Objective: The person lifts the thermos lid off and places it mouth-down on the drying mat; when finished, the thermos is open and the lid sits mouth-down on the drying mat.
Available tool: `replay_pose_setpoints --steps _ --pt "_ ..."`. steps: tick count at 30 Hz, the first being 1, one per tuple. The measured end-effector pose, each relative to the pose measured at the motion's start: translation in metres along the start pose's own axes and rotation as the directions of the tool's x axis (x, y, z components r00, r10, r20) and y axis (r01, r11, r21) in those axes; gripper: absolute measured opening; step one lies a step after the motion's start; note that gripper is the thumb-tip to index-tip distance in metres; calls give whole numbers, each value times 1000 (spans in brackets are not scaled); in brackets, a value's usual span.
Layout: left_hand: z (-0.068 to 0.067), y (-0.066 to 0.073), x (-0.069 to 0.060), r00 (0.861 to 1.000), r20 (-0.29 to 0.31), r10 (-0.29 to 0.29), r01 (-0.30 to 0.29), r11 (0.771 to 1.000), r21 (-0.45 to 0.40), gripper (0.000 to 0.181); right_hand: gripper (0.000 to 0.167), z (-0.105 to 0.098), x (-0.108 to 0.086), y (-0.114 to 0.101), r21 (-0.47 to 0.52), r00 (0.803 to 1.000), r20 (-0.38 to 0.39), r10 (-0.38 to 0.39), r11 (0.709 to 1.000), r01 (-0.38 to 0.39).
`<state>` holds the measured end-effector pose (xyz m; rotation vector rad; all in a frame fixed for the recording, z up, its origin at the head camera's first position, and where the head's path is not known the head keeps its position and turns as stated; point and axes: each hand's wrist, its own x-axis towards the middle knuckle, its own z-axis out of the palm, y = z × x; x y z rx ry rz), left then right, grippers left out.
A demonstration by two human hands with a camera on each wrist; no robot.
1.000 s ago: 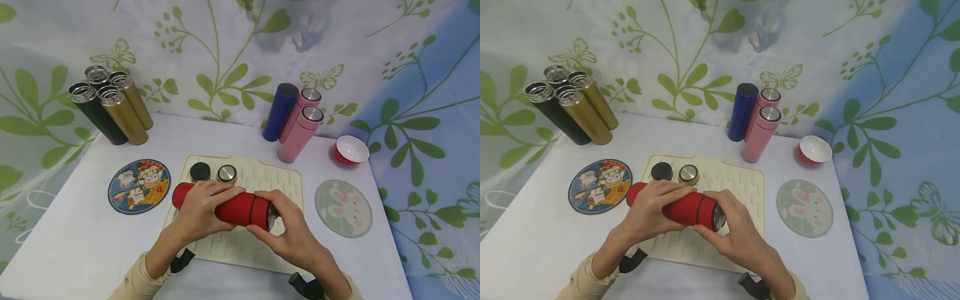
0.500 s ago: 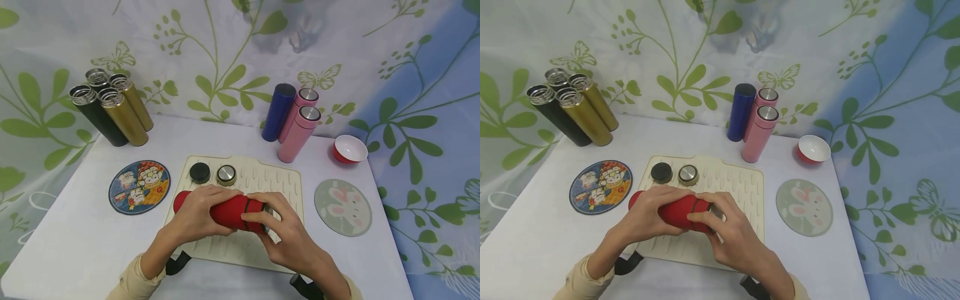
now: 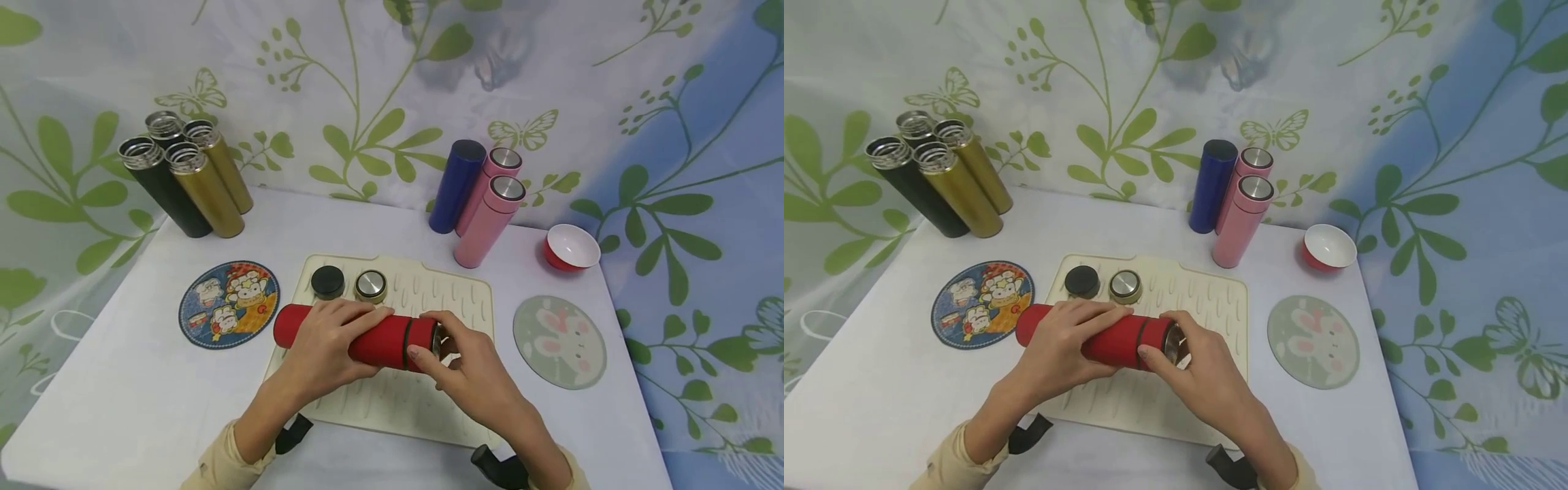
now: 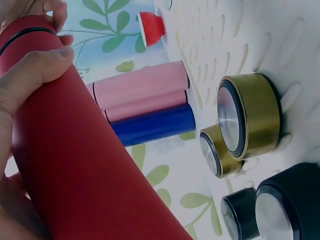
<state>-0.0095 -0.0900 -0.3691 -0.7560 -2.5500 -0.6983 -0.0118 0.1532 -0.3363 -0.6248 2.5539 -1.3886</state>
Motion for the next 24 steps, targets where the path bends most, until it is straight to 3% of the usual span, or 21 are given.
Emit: replay_pose_setpoints --steps 3,7,13,15,18,21,24 --pt "1 -1 0 1000 11 -8 8 1000 -4 79 51 -1 -1 2 -7 995 -12 -99 995 99" --pt "1 -4 1 1000 14 -24 24 1000 -13 80 63 -2 -1 5 -65 968 -13 -250 966 249" --pt "0 -6 1 1000 7 -25 25 999 -32 79 70 0 1 5 -82 925 -45 -376 925 372" --pt "-1 -6 1 1000 4 -25 25 999 -26 79 71 2 2 5 -79 922 -62 -382 923 377" --pt "-2 -7 1 1000 -4 -21 21 1000 7 79 73 3 4 5 -43 958 -79 -275 961 273" --pt "-3 -8 1 1000 -12 -16 17 999 42 80 68 4 6 6 27 997 -49 -59 998 60" --pt "-3 -9 1 1000 -14 -18 19 998 56 81 56 6 9 6 103 993 8 118 988 -118"
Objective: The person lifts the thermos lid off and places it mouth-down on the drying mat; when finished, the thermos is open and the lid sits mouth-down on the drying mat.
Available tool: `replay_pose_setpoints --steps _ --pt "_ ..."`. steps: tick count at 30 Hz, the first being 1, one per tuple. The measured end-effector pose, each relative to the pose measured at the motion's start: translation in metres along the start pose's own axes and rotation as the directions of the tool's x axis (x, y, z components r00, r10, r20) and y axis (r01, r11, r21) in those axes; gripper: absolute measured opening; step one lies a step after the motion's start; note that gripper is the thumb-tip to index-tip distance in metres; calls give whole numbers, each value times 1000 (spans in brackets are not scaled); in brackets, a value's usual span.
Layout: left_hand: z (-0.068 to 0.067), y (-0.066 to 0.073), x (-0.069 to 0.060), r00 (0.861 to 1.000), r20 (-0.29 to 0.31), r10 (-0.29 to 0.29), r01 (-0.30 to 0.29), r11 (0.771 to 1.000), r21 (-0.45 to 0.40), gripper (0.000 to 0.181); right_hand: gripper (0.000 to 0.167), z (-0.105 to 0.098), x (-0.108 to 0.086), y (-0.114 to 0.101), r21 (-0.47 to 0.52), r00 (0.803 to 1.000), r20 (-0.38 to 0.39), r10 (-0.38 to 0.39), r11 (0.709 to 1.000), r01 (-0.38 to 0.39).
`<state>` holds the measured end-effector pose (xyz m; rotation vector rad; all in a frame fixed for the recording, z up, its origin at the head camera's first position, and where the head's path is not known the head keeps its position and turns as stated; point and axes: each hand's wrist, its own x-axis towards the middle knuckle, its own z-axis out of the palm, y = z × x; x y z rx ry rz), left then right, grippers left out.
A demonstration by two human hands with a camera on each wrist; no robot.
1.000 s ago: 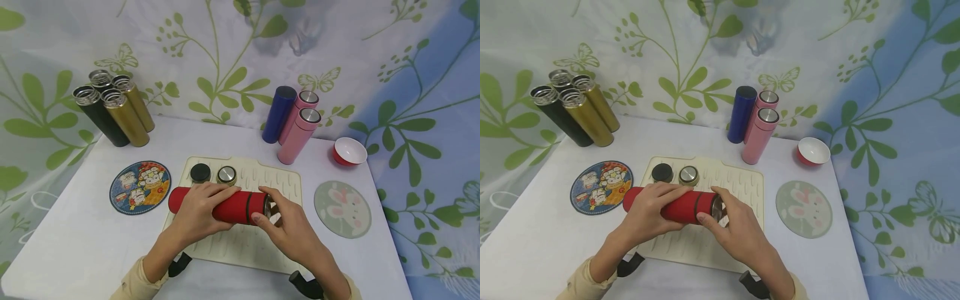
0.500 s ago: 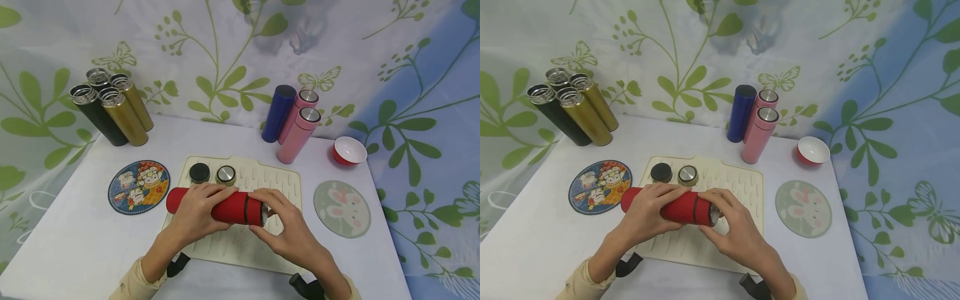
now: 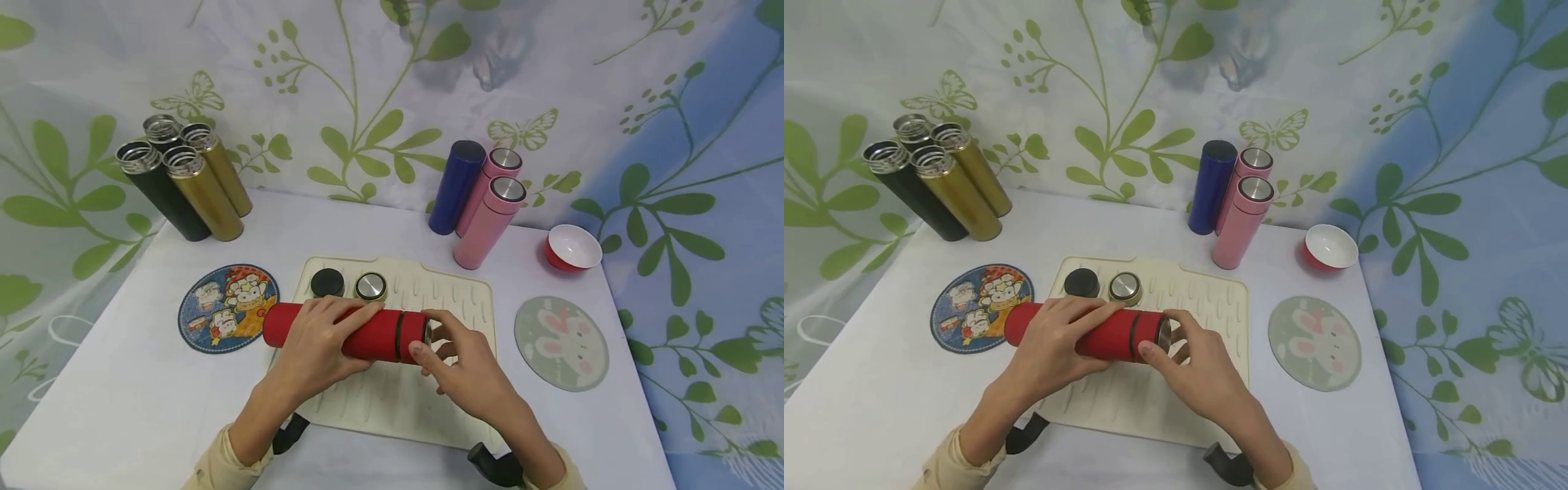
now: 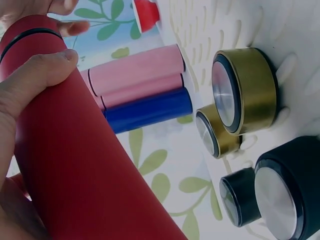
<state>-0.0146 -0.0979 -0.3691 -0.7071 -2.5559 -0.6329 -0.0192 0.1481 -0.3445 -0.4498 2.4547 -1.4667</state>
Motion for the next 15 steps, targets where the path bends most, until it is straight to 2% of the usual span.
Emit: replay_pose_setpoints --steps 2,4,6,8,10,12,14,15 --pt "0 0 -1 1000 1 -3 3 1000 -3 81 50 1 1 0 40 999 23 48 998 -49" --pt "0 -1 -2 1000 6 -5 5 1000 -6 81 47 2 2 0 50 998 26 50 997 -51" --pt "1 -2 -3 1000 11 -8 8 1000 -11 81 49 3 2 1 23 1000 19 3 1000 -4" --pt "0 -2 -4 1000 16 -14 14 1000 -16 81 53 2 2 1 -7 996 12 -87 996 87" --pt "0 -3 -5 1000 19 -22 22 999 -26 81 62 0 2 3 -42 975 9 -222 974 222" --pt "0 -3 -5 999 18 -29 29 999 -37 82 70 -1 2 4 -60 940 4 -341 938 341" --pt "0 -3 -5 999 16 -32 32 998 -48 82 74 -2 1 4 -73 906 -5 -424 903 422" --pt "0 -3 -5 999 14 -32 33 998 -53 82 74 -2 1 4 -77 895 -11 -446 893 444"
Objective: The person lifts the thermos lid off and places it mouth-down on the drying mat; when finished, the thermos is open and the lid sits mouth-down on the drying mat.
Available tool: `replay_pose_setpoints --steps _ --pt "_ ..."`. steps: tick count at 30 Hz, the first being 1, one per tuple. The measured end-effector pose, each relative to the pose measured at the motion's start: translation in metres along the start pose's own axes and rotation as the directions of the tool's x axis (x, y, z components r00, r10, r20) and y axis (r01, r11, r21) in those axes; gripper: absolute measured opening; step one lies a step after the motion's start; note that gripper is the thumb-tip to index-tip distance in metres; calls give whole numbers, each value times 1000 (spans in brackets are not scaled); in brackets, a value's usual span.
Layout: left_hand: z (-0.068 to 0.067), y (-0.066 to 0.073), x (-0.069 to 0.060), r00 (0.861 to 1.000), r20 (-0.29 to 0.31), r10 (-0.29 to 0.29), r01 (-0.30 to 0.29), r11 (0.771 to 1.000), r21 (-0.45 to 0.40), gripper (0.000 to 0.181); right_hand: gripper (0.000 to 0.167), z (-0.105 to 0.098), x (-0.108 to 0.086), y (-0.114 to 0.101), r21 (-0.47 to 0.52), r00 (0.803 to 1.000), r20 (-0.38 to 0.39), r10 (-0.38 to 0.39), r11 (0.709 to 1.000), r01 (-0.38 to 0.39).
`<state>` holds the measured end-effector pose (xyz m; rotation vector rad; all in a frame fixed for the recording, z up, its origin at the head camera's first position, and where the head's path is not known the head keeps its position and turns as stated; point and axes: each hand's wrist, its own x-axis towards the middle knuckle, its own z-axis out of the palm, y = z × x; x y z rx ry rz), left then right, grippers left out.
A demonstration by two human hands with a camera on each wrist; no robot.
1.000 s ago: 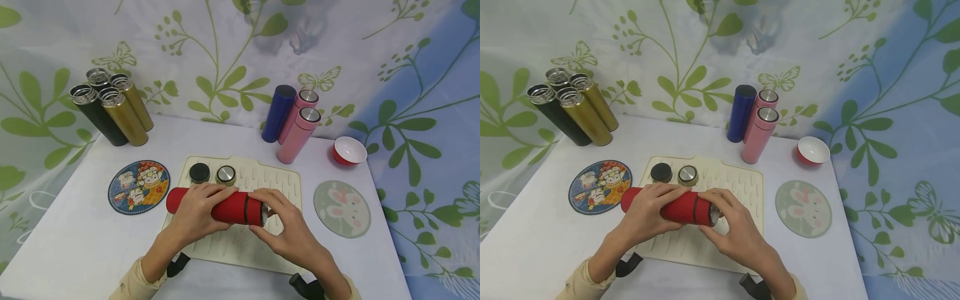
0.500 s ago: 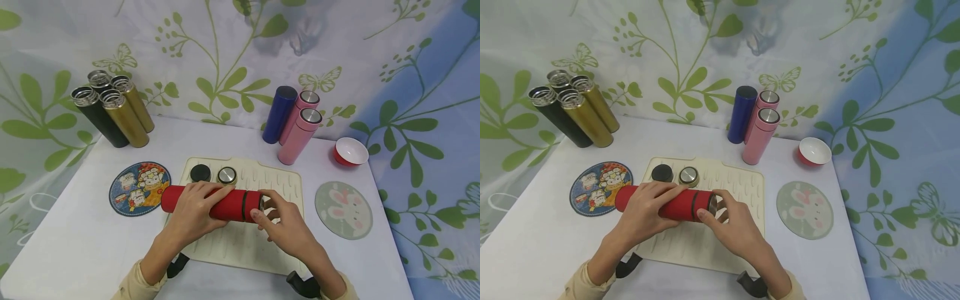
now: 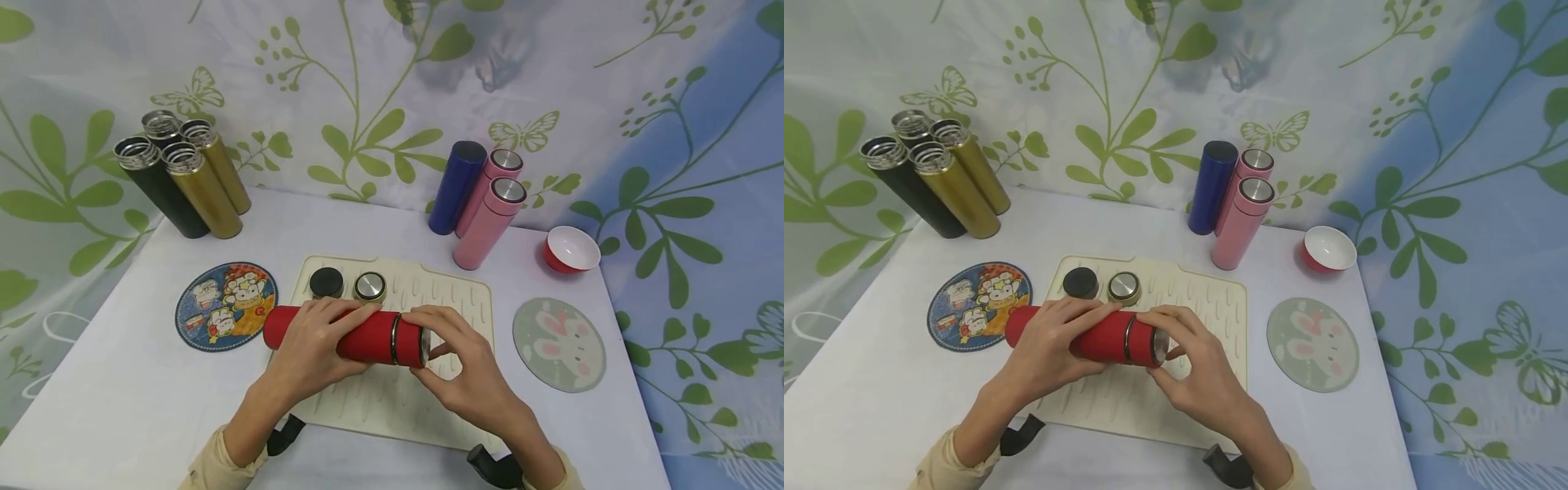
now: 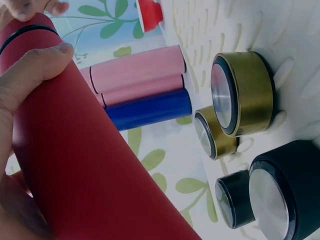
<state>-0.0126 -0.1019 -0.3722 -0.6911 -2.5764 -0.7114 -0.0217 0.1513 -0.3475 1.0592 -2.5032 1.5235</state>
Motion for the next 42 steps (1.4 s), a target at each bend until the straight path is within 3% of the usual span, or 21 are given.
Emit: replay_pose_setpoints --steps 3,7,11,14,17,20,23,26,30,34,42 --pt "-1 0 1 1000 -2 2 -2 1000 -5 83 76 0 0 -2 -4 1000 -19 -13 1000 13" --pt "-2 1 1 1000 -7 10 -10 1000 -2 82 84 2 1 -2 -5 995 -13 96 995 -96" --pt "-1 2 0 1000 -7 24 -24 1000 0 81 71 5 3 -2 31 951 30 309 950 -309" --pt "0 1 0 1000 -1 31 -31 999 11 81 51 6 5 -3 58 922 47 384 921 -386" --pt "-1 -1 0 1000 -5 25 -25 999 29 83 47 4 6 -2 57 952 29 305 950 -307" --pt "-5 -4 0 1000 -17 5 -4 1000 29 86 59 0 8 1 28 988 0 155 988 -155" --pt "-9 -7 -1 999 -33 -23 22 1000 -3 87 71 -6 9 5 -23 998 -26 56 998 -57" --pt "-13 -9 -2 998 -46 -47 45 998 -43 87 75 -11 8 13 -71 998 -59 27 997 -31" --pt "-18 -11 -3 995 -64 -76 71 994 -80 88 76 -12 7 28 -108 997 -70 44 993 -51" --pt "-22 -15 -6 991 -92 -96 83 988 -128 88 75 -6 7 47 -157 992 -61 107 981 -115" --pt "-31 -18 -7 979 -188 -81 41 977 -208 88 80 12 19 84 -271 977 -24 213 939 -212"
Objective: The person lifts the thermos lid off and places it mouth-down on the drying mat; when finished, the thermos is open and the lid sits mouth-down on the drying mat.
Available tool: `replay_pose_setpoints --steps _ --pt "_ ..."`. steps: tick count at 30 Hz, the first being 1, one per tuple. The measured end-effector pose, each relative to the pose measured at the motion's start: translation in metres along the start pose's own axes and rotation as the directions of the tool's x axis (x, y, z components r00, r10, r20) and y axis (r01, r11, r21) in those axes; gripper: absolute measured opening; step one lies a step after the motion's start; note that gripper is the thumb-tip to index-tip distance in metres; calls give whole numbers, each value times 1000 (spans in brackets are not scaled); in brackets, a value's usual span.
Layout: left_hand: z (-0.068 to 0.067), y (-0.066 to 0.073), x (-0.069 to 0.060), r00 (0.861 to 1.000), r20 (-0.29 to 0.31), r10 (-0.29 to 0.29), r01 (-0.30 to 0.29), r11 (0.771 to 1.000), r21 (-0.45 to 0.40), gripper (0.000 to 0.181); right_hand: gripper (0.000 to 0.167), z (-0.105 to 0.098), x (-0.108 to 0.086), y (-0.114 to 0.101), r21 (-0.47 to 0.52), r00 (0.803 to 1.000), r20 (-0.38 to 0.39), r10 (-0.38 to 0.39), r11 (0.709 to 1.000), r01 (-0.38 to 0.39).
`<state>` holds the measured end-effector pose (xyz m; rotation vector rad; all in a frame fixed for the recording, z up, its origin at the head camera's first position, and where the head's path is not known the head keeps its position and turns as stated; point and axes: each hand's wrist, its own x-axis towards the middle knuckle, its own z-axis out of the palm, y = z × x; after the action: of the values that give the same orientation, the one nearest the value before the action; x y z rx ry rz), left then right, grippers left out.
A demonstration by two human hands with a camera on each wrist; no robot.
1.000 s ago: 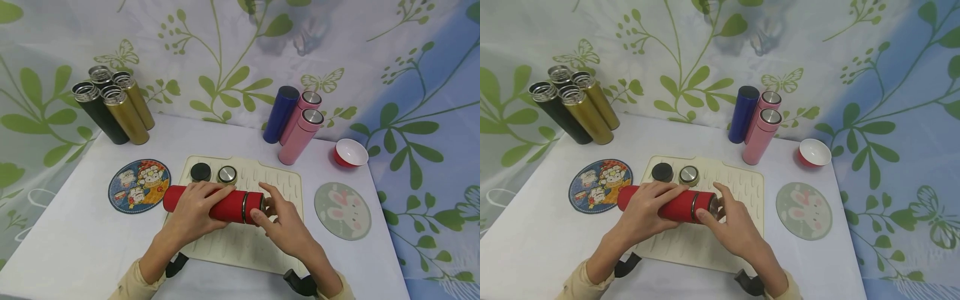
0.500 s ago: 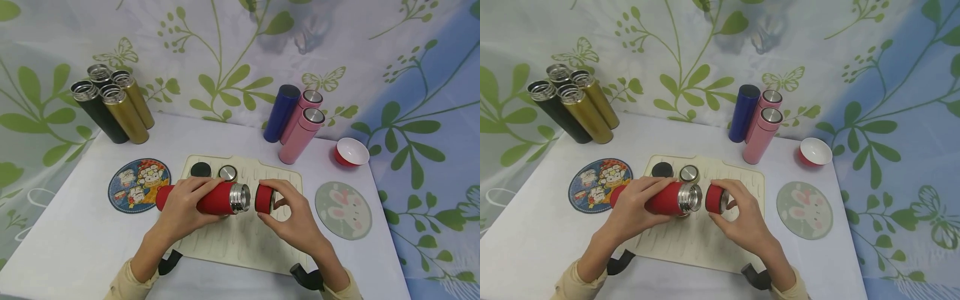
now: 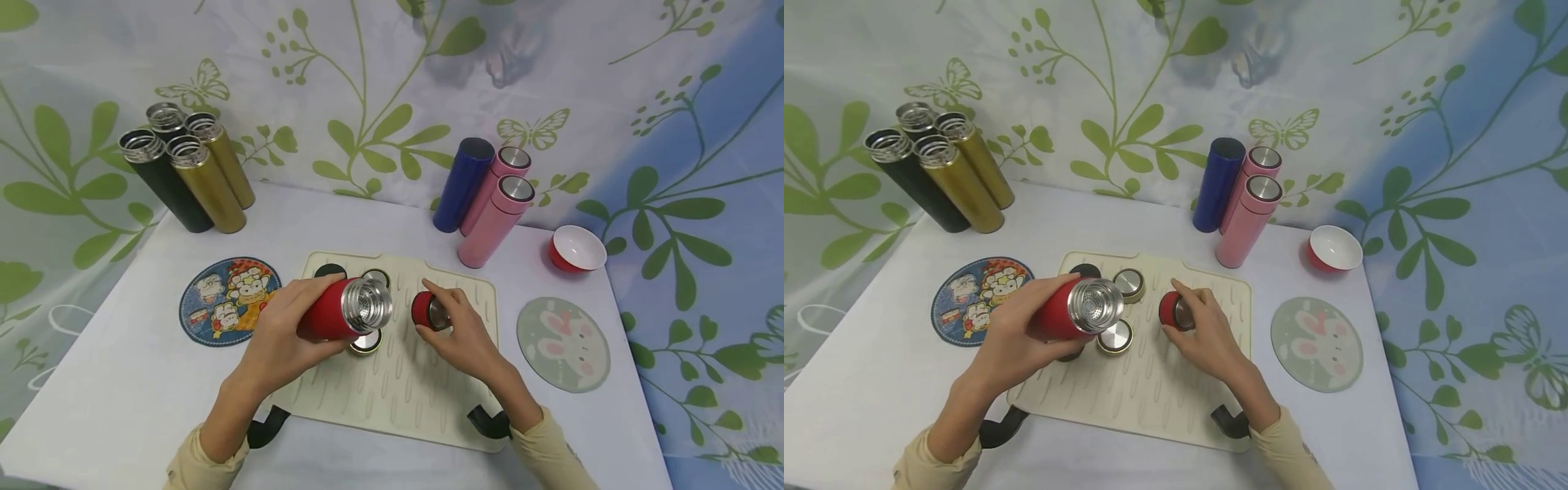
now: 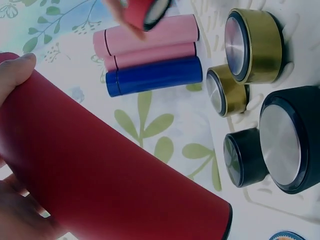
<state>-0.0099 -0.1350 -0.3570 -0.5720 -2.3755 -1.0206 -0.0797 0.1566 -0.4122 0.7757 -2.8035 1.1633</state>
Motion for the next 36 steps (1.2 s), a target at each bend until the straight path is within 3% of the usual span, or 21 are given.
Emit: replay_pose_setpoints --steps 4,8,12,16,27,36 --pt "-2 1 0 1000 -16 12 -13 1000 -15 87 83 10 13 11 -33 1000 -5 24 999 -24" --pt "-4 1 -2 1000 -18 0 0 1000 -21 88 72 18 27 22 -45 1000 -17 10 999 -11" --pt "-5 -1 -5 1000 -20 -19 18 999 -29 86 67 23 42 31 -95 1000 15 -4 995 5" --pt "-7 -1 -6 999 -14 -38 37 998 -47 84 70 30 53 39 -150 998 56 31 988 -22" --pt "-9 -3 -10 998 -52 -39 38 999 -29 84 73 36 61 47 -217 992 97 79 975 -56" --pt "-9 -3 -11 996 -85 -15 14 1000 -20 87 71 34 61 48 -186 991 97 90 980 -71"
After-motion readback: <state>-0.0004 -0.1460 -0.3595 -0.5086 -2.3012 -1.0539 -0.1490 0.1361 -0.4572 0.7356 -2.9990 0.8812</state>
